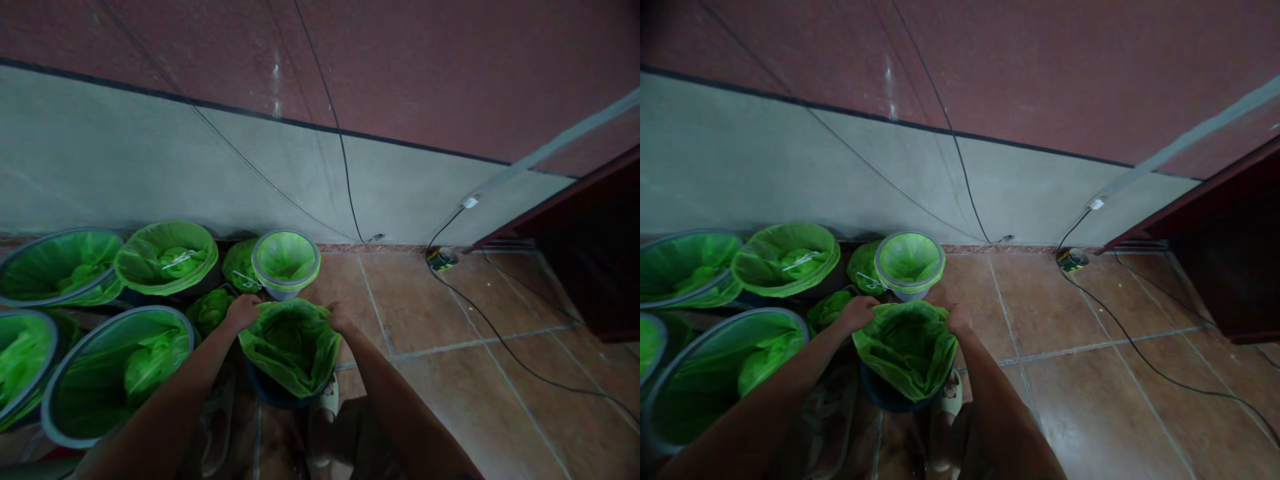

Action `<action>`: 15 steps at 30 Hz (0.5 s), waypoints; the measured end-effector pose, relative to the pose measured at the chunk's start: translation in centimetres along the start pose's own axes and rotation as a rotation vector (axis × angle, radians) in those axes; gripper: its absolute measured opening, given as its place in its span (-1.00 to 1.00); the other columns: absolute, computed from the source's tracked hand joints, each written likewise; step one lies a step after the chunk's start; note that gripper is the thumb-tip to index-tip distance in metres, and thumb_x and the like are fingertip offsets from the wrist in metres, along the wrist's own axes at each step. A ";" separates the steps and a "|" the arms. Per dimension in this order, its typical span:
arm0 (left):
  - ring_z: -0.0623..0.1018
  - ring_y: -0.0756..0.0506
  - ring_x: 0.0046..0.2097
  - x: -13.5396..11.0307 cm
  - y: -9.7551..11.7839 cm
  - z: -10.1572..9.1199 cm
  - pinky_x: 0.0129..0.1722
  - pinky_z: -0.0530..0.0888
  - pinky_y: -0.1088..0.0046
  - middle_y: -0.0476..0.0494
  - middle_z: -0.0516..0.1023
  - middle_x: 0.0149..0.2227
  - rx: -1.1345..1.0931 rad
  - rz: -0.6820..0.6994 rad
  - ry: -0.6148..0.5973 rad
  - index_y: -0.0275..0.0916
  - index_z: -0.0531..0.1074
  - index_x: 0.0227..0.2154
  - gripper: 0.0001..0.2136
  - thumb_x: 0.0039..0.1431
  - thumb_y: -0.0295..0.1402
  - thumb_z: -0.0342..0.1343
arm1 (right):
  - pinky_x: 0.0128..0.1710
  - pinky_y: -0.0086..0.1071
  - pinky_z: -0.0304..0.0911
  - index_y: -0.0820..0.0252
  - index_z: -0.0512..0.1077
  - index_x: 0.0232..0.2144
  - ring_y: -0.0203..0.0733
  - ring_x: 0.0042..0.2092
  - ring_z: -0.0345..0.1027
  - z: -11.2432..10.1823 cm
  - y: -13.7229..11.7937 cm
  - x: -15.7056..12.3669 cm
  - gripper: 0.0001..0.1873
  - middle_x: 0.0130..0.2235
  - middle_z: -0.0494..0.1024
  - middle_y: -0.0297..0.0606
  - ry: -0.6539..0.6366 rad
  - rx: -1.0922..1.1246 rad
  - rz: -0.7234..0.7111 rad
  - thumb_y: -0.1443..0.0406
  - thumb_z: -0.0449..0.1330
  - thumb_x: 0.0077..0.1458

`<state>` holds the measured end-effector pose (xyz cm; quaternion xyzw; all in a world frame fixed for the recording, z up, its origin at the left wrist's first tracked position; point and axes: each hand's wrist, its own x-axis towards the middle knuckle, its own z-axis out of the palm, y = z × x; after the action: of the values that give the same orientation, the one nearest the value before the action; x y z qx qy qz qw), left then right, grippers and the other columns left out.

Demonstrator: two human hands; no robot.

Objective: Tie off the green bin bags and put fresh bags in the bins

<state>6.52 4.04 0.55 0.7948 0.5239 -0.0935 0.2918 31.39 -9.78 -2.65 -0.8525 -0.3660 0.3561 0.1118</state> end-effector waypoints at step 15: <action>0.51 -0.25 0.03 -1.3 0.2 -0.2 -0.07 0.42 0.36 -0.41 0.51 -0.01 0.115 -0.170 0.117 -0.38 0.35 0.03 -0.53 0.20 -0.13 -0.05 | -0.38 -0.54 0.20 0.25 0.52 -0.16 -0.25 -0.27 0.44 -4.4 -0.3 -1.2 -0.64 -0.24 0.60 -0.21 0.149 0.032 -0.113 0.44 0.15 -0.07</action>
<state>6.09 3.10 1.39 0.7671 0.5992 -0.1013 0.2055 33.69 -10.04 1.29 -0.8529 -0.3983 0.2904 0.1721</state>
